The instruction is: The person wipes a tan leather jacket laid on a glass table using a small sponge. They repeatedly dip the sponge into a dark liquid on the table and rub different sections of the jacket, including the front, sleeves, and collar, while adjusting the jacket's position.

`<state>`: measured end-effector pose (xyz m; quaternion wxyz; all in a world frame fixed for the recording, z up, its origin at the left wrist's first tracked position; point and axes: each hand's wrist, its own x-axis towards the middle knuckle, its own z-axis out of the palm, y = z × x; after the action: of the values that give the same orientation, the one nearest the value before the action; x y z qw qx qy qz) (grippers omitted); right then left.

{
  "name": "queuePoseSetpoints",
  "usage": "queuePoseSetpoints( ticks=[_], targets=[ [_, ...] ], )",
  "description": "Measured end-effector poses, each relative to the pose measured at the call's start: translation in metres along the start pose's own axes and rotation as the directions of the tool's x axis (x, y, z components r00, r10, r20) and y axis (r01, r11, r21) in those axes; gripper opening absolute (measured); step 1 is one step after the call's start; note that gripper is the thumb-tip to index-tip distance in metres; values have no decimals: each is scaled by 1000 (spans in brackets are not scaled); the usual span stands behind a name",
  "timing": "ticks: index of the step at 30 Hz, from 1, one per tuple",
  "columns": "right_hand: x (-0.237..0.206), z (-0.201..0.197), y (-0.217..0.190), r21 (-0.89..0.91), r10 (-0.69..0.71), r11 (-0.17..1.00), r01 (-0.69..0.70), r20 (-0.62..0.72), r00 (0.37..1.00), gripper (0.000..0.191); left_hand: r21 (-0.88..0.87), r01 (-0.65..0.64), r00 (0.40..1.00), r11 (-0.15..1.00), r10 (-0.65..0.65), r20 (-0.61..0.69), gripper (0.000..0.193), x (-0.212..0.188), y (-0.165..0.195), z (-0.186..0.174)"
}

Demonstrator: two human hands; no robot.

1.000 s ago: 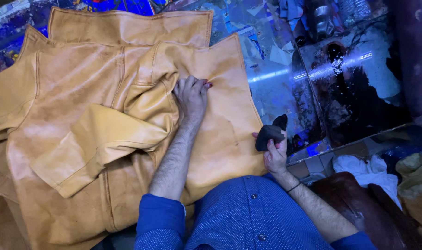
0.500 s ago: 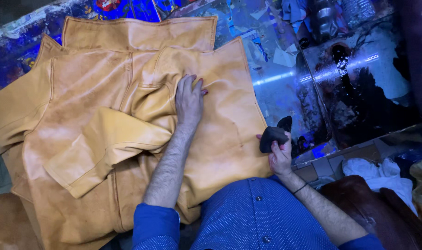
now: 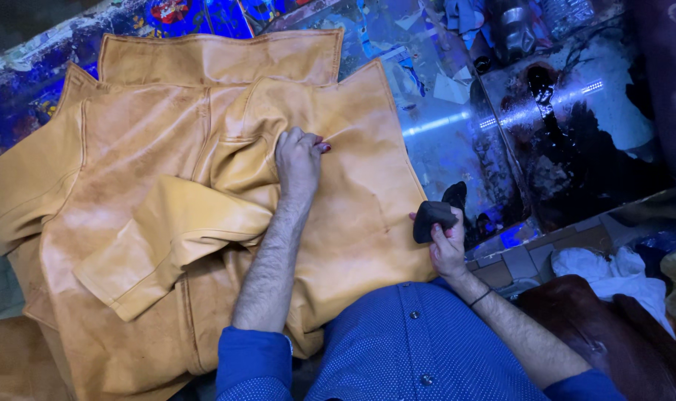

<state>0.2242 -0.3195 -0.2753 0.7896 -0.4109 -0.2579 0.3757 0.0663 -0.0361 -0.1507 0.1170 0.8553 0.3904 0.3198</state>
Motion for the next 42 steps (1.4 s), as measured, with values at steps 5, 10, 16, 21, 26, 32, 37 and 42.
queuePoseSetpoints(
  ticks=[5,10,16,21,26,32,37,42],
  targets=[
    [2,7,-8,55,45,998,-44,-2,999,29,44,-69,998,997,69,12,16,11,26,-23],
    [26,27,-61,367,310,859,-357,183,933,38,-18,-72,997,997,71,-4,16,23,44,-45],
    [84,67,-81,387,370,620,-682,622,690,40,-118,-66,996,991,72,53,17,31,51,-55],
    [95,61,-59,406,413,646,-647,527,743,49,-177,-102,991,979,115,63,20,32,45,-57],
    [87,43,-54,332,419,638,-694,608,675,49,-211,-80,996,974,85,15,21,31,46,-59],
    [72,9,-74,365,398,708,-605,501,768,50,-209,-36,998,977,44,33,21,31,53,-63],
    [83,-62,-94,499,277,793,-349,214,937,43,139,-109,994,984,110,0,18,21,56,-54],
    [134,-68,-92,504,234,806,-309,209,950,40,147,38,999,988,-36,-17,11,9,66,-33]
  ],
)
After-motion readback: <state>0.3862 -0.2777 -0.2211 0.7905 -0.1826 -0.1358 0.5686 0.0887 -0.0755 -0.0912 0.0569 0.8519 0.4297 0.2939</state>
